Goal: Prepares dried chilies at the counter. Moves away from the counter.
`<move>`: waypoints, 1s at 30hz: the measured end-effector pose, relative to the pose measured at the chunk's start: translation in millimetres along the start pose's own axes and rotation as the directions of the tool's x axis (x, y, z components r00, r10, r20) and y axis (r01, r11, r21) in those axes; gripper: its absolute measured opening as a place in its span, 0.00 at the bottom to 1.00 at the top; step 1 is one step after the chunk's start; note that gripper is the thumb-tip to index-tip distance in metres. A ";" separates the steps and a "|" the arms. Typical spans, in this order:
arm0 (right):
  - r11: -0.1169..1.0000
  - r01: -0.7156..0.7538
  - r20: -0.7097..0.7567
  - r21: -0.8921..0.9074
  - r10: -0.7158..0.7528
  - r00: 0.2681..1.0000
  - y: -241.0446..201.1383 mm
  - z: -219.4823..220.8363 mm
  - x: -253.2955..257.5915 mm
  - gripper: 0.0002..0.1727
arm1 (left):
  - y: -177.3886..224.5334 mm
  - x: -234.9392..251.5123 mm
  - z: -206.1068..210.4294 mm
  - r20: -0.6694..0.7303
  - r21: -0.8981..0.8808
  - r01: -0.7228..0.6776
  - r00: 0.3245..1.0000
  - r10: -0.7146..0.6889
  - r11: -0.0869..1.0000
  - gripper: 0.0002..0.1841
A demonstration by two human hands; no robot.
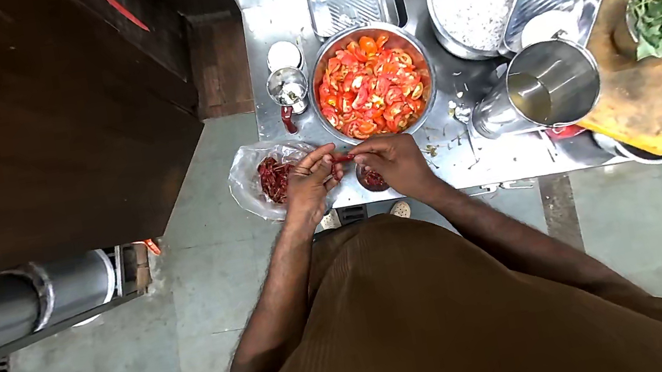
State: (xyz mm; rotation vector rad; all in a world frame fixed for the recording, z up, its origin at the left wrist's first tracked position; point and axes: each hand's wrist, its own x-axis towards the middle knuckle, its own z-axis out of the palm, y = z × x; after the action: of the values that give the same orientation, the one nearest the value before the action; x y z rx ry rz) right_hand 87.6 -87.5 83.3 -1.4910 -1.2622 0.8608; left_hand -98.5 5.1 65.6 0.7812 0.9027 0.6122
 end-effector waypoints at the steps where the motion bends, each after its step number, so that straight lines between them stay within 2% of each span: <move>1: 0.997 0.039 0.036 -0.062 -0.036 0.999 1.1 -7.5 -1.1 0.09 | 0.7 0.1 -0.2 0.016 0.021 0.037 0.999 -0.037 0.999 0.14; 5: 0.976 0.134 0.160 -0.171 -0.107 0.981 4.5 -26.0 -6.3 0.08 | 1.4 -0.7 0.8 0.143 0.160 0.083 0.984 -0.107 0.984 0.19; 9: 0.971 0.109 0.190 -0.212 -0.068 0.979 5.8 -30.6 -8.9 0.06 | 1.5 1.1 5.1 0.188 0.307 0.103 0.968 -0.166 0.946 0.20; 13: 0.977 0.069 0.226 -0.200 -0.023 0.974 -0.3 -32.3 -9.8 0.10 | 4.6 -0.5 11.1 0.239 0.381 0.088 0.952 -0.191 0.920 0.23; 16: 0.979 0.079 0.272 -0.190 -0.025 0.962 -3.4 -35.9 -9.7 0.21 | 7.2 -1.7 16.2 0.254 0.412 0.092 0.944 -0.211 0.907 0.22; 17: 0.972 0.104 0.275 -0.213 -0.043 0.960 -1.4 -36.9 -10.4 0.21 | 7.0 -1.5 16.8 0.258 0.420 0.095 0.941 -0.219 0.902 0.22; 20: 0.950 0.169 0.266 -0.261 -0.097 0.959 6.4 -38.4 -14.9 0.10 | 7.9 -1.1 18.9 0.253 0.437 0.139 0.929 -0.270 0.889 0.21; 23: 0.940 0.166 0.235 -0.297 -0.096 0.967 10.0 -37.7 -16.7 0.09 | 9.0 -2.6 20.6 0.243 0.414 0.189 0.920 -0.308 0.890 0.17; 30: 0.881 0.205 0.232 -0.426 -0.113 0.966 5.4 -32.3 -17.6 0.13 | 7.2 -14.7 30.9 0.219 0.510 0.005 0.966 -0.136 0.860 0.17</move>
State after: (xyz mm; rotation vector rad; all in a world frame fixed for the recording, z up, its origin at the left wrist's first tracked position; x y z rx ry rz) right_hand 115.5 -111.8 86.2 -1.6507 -1.8022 0.6472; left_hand -80.2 -11.9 90.0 1.2643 0.8630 0.1941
